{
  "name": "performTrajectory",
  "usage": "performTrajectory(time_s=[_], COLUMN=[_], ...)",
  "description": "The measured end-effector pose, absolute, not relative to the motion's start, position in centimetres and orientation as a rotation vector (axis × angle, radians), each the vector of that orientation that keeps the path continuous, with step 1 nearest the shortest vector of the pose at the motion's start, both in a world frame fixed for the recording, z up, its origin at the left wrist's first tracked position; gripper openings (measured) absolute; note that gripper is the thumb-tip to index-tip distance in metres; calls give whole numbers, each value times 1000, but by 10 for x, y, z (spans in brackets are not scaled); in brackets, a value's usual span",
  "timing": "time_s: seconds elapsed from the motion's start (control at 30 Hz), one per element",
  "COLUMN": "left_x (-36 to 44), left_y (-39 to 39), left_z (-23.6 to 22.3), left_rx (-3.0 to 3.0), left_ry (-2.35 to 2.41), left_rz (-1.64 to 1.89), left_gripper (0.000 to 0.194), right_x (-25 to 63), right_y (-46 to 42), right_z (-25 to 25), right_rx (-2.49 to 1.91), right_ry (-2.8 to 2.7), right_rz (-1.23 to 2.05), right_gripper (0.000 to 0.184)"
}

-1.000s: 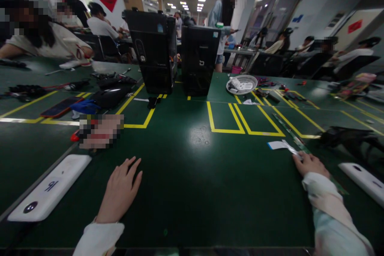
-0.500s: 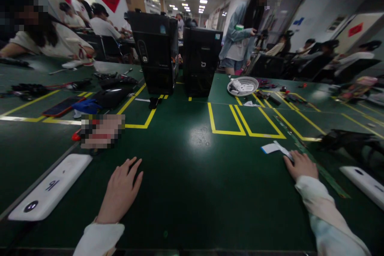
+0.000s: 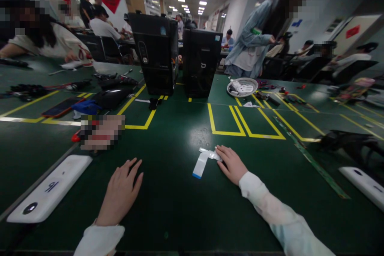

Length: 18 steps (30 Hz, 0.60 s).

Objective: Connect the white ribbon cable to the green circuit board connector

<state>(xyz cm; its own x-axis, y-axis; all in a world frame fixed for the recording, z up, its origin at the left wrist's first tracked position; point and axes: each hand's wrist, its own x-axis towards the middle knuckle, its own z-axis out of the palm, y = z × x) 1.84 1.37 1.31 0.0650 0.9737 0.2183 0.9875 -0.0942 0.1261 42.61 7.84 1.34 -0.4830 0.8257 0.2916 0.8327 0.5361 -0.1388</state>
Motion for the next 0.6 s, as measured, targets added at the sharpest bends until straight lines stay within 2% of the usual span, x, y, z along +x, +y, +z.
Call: performTrajectory(time_s=[0.3, 0.6], left_x=[20, 20], left_y=[13, 13], left_z=[13, 10], left_rx=[-2248, -2239], left_ry=[-2079, -2050], left_rz=[-401, -407], left_gripper=[56, 53], right_x=[333, 302], right_y=[68, 43], right_z=[31, 36], right_rx=[-1192, -1005], right_ry=[-2599, -2705], right_rz=[247, 403], right_gripper=[51, 55])
